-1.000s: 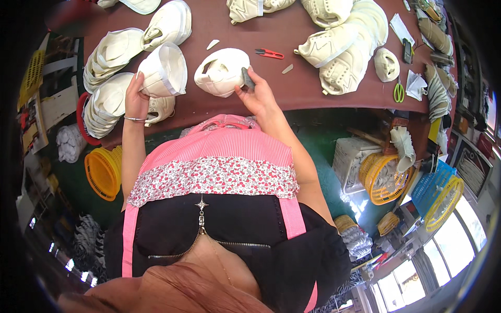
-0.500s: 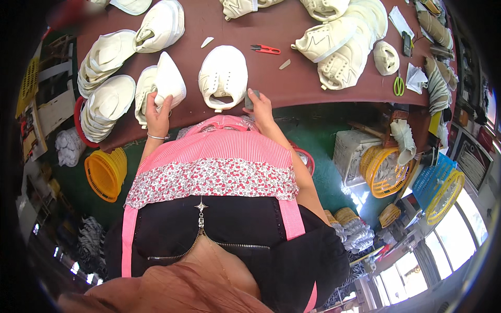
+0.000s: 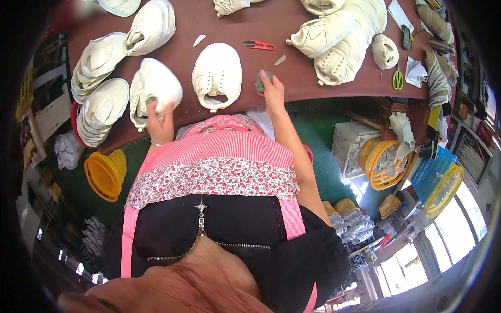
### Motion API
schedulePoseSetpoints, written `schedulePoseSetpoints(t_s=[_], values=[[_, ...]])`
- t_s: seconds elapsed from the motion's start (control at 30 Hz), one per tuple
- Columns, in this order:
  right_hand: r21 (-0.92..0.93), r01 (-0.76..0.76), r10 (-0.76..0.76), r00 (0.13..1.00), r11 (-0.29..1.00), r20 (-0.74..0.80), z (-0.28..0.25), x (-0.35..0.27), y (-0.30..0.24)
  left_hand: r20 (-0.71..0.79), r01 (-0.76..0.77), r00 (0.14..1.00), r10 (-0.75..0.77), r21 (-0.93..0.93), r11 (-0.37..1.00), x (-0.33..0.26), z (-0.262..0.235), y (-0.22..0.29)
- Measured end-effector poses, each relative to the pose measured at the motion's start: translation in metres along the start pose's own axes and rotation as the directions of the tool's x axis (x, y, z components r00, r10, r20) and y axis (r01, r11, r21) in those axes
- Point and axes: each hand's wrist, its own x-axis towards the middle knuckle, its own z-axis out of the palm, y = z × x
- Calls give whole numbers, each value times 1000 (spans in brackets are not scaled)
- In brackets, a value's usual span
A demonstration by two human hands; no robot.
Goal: Cleaning white shoes using a small abrasive block to remove marks.
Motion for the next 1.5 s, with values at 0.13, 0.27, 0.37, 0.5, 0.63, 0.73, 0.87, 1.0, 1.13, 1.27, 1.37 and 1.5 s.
schedulePoseSetpoints(t_s=[0.13, 0.27, 0.37, 0.5, 0.63, 0.73, 0.87, 1.0, 1.13, 1.27, 1.37, 1.5], values=[[-275, 321, -285, 944, 906, 164, 39, 26, -8, 198, 52, 970, -141, 398, 916, 28, 49, -11], [-627, 565, -361, 825, 536, 434, 115, 46, -33, 185, 156, 929, -322, 592, 791, 65, 98, -15], [-726, 660, -332, 740, 193, 585, 132, 61, -20, 250, 83, 913, -321, 657, 749, 78, 104, -8], [-765, 641, -188, 745, -62, 640, 136, 58, -33, 297, 166, 844, -446, 645, 746, 86, 106, -12], [-830, 554, -142, 818, -67, 558, 127, 60, -39, 277, 209, 858, -433, 582, 786, 78, 106, -23], [-786, 619, -162, 776, 3, 610, 146, 57, -33, 295, 210, 847, -442, 579, 788, 79, 105, -23], [-773, 627, -172, 755, -91, 633, 135, 73, -36, 293, 212, 847, -444, 579, 787, 82, 104, -20], [-848, 522, -273, 805, -93, 526, 86, 90, -51, 295, 180, 878, -376, 525, 832, 78, 96, -25], [-835, 351, -298, 925, 424, 237, 32, 67, -72, 169, -16, 985, -32, 271, 963, 60, 69, -36], [-566, 204, -204, 977, 799, 64, -8, 59, -31, 221, -307, 933, 283, 80, 948, 26, 23, 29], [-339, 137, -133, 991, 931, 36, -16, 53, 5, 597, -405, 733, 324, 1, 914, 3, 21, 51], [-209, -260, 275, 960, 943, 43, 4, 5, 4, 626, -332, 730, 275, -28, 943, -12, 41, 44]])
